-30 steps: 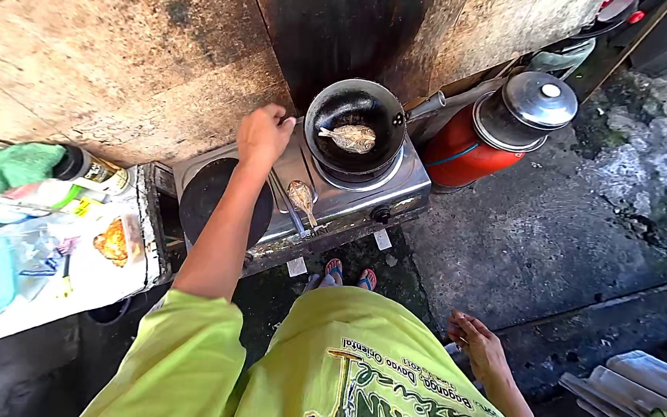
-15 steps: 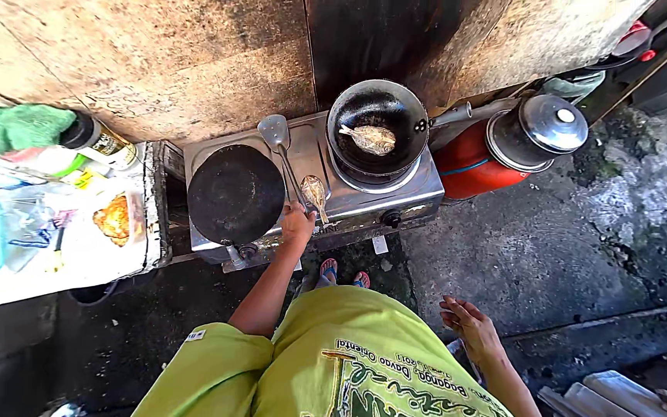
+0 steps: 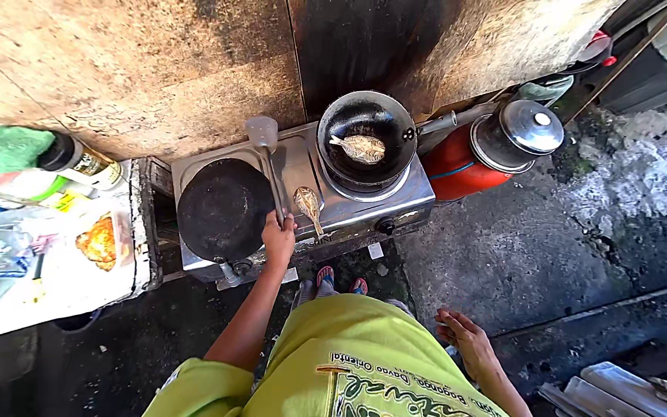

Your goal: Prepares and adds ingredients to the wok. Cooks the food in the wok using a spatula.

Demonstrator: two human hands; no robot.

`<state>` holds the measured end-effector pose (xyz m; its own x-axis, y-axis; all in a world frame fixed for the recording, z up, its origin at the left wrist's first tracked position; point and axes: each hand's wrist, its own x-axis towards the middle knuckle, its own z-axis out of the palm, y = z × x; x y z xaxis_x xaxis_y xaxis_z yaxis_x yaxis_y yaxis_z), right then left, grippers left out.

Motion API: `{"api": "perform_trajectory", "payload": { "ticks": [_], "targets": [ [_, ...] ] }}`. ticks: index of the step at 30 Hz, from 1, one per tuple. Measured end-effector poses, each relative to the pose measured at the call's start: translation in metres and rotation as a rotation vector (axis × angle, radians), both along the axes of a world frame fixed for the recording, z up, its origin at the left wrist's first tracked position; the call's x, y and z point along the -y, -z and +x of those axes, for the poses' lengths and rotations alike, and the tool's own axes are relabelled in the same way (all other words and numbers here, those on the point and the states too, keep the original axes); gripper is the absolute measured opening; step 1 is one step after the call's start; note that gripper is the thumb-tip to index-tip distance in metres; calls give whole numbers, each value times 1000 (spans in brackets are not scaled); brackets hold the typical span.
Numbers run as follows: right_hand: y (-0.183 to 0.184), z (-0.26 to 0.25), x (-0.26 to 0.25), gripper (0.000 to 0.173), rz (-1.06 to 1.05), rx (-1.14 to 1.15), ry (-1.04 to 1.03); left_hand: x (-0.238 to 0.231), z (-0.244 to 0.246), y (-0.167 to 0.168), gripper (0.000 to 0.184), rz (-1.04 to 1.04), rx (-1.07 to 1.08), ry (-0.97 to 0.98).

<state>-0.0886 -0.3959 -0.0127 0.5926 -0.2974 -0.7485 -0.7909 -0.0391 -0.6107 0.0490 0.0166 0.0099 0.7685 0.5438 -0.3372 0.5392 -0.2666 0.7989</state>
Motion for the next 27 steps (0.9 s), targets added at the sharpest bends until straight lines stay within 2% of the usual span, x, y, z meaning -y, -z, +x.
{"api": "perform_trajectory", "payload": {
  "ticks": [4,6,8,15,19,24,27],
  "targets": [
    [7,7,8,24,21,-11,-13,3,-22,-24,49,311,172,79],
    [11,19,17,24,40,6,-16,5,-20,-39,48,453,265,132],
    [15,34,30,23,56,31,-33,10,-10,-56,48,529,241,204],
    [10,101,95,23,53,117,-126,56,71,-97,48,597,-69,359],
    [12,112,138,23,37,122,-107,77,102,-109,47,619,-213,406],
    [21,108,168,22,35,78,-89,84,105,-124,45,577,-252,421],
    [24,106,172,23,39,61,-87,83,100,-122,44,572,-266,418]
  ]
}}
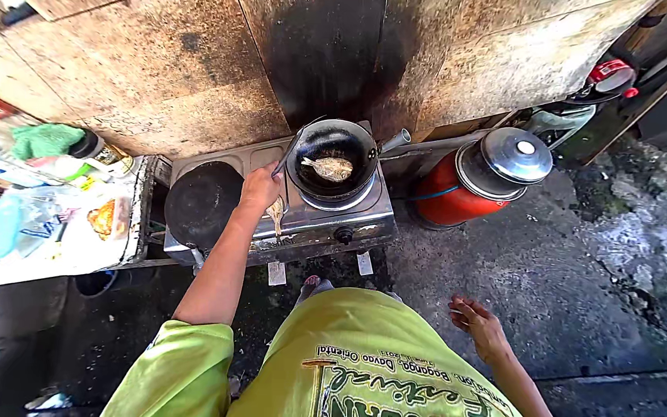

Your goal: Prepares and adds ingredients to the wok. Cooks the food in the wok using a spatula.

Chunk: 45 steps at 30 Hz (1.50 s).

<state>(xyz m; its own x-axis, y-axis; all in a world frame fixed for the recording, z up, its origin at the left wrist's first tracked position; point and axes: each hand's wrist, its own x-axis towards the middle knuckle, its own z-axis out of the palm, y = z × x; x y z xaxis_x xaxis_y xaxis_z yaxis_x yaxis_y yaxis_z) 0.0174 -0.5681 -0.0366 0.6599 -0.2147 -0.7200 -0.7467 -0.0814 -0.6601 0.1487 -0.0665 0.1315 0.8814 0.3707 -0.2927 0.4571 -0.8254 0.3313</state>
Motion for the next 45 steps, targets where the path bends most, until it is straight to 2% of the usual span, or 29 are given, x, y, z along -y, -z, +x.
{"api": "perform_trajectory", "payload": {
  "ticks": [5,8,11,15,18,22,26,32,45],
  "targets": [
    [-3,2,-6,23,9,0,-2,6,-11,1,47,-29,46,-79],
    [-7,4,-11,22,9,23,-16,12,-33,-13,47,-47,113,-97],
    [-10,4,-15,21,10,42,-9,14,-78,-36,45,-134,177,-64],
    [-11,-3,-19,21,21,30,-3,-4,-156,-65,43,-331,150,-49],
    [-11,-11,-24,21,12,12,-27,-7,-210,-87,45,-367,102,-35],
    [-14,-12,-34,23,15,-27,-87,11,-250,-90,46,-378,62,-72],
    [-14,-1,-39,22,34,-15,-132,36,-260,-67,46,-414,21,-152],
    [-15,20,-25,22,44,33,-203,70,-241,-42,44,-383,-49,-218],
    [-16,18,5,22,27,1,-230,102,-235,-30,44,-381,-66,-282]
  ]
}}
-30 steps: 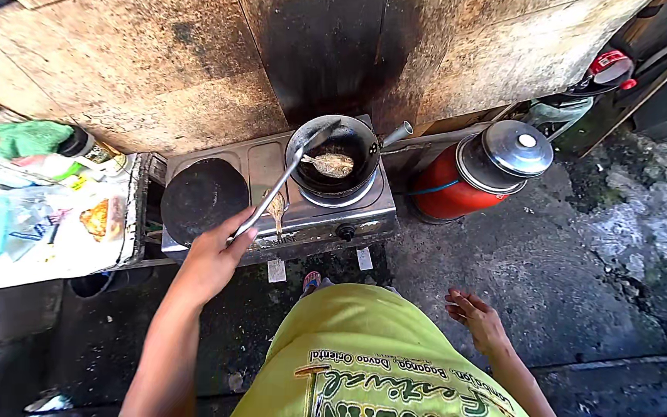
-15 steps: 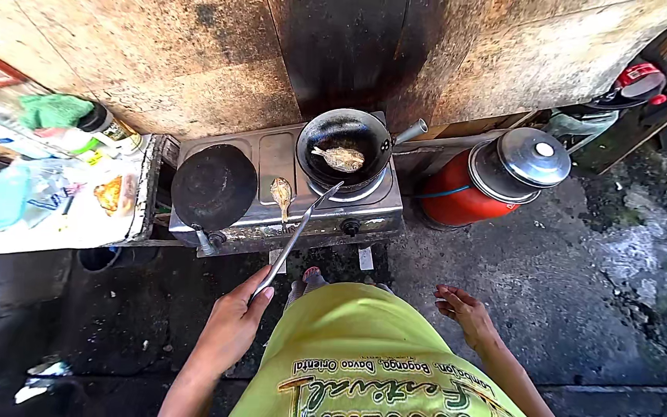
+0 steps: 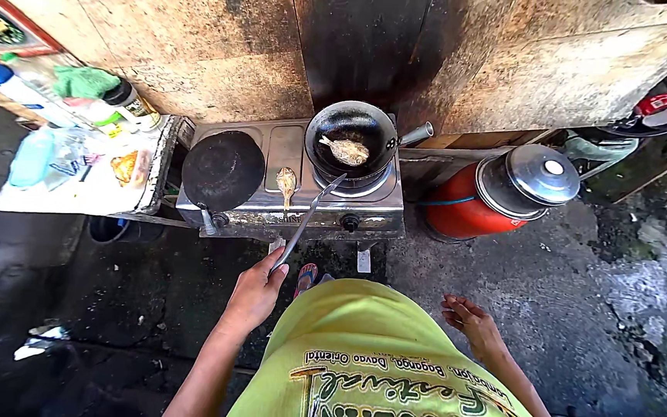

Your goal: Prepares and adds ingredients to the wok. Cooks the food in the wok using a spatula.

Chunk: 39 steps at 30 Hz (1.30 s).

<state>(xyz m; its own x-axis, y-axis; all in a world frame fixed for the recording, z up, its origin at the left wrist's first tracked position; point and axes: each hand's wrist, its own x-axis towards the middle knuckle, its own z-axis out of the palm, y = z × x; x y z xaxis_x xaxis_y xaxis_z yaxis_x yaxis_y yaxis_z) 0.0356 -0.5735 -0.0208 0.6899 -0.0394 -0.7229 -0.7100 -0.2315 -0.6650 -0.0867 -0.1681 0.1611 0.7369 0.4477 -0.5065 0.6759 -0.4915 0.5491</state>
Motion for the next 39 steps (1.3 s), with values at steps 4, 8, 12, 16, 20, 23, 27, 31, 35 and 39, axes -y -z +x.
{"api": "perform_trajectory", "payload": {
  "ticks": [4,8,12,16,20,23,27,31,35,39],
  "targets": [
    [1,1,1,22,-2,23,9,-4,-9,-5,43,7,0,-14],
    [6,1,-2,21,2,16,22,-17,-23,-11,42,-114,149,-119],
    [21,-6,-2,24,-74,-44,-1,-18,-21,-18,36,-445,534,-306],
    [50,-24,15,30,-260,-128,-179,-36,2,-9,29,-419,491,-173],
    [68,-49,40,35,-372,-212,-330,-47,50,16,25,-196,326,-229],
    [78,-71,58,35,-413,-276,-271,-59,82,28,32,-7,117,-80],
    [77,-98,67,36,-419,-344,-134,-73,118,32,38,115,-40,86],
    [81,-117,65,36,-387,-359,-43,-76,145,28,40,169,-50,247],
    [88,-130,58,35,-347,-361,-17,-73,165,20,39,254,-123,350],
    [98,-138,58,34,-325,-352,-12,-74,175,14,39,277,-167,387]
  ]
}}
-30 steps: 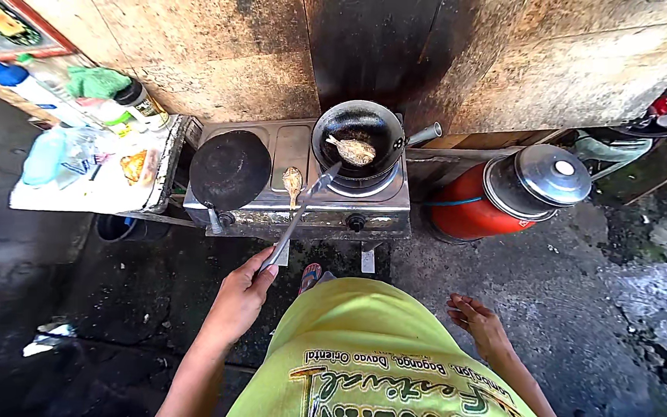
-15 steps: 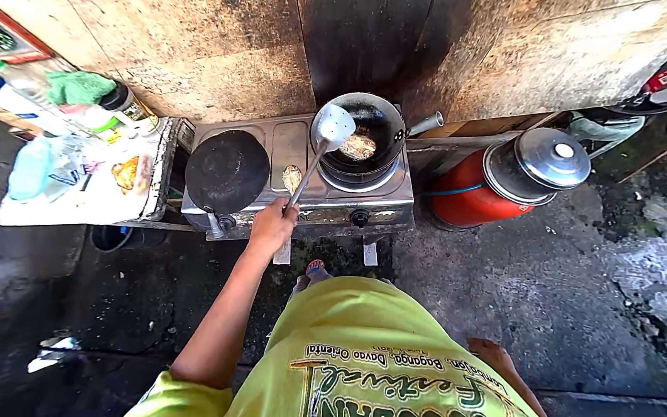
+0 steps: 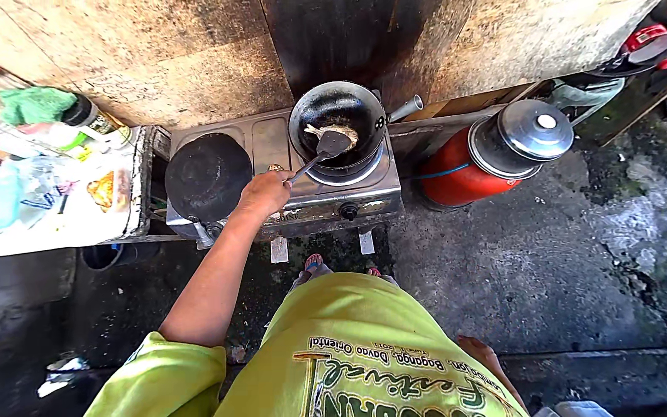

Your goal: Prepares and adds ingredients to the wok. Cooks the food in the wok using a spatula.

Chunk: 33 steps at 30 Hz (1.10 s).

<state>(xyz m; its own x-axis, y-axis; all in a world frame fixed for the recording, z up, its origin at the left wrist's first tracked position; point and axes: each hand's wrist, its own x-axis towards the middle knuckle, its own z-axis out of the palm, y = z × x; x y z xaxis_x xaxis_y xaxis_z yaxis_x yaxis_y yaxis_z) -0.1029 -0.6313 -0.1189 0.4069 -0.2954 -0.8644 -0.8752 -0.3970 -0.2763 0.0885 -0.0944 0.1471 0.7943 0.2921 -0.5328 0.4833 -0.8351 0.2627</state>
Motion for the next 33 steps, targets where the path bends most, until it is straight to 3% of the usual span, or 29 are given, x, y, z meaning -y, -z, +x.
{"api": "perform_trajectory", "payload": {
  "ticks": [14,22,24,27,33],
  "targets": [
    [-18,18,-6,34,-14,-1,-8,6,3,-4,39,104,-31,70],
    [-9,39,-8,33,-9,14,-75,18,2,-6,41,170,-75,94],
    [-4,45,-7,33,-24,15,-181,21,2,-7,42,180,-77,103],
    [-5,73,-22,35,-72,55,-563,21,4,-9,41,174,-74,109],
    [-46,166,-156,42,129,339,-940,17,2,-1,39,142,-48,100]
  ]
}}
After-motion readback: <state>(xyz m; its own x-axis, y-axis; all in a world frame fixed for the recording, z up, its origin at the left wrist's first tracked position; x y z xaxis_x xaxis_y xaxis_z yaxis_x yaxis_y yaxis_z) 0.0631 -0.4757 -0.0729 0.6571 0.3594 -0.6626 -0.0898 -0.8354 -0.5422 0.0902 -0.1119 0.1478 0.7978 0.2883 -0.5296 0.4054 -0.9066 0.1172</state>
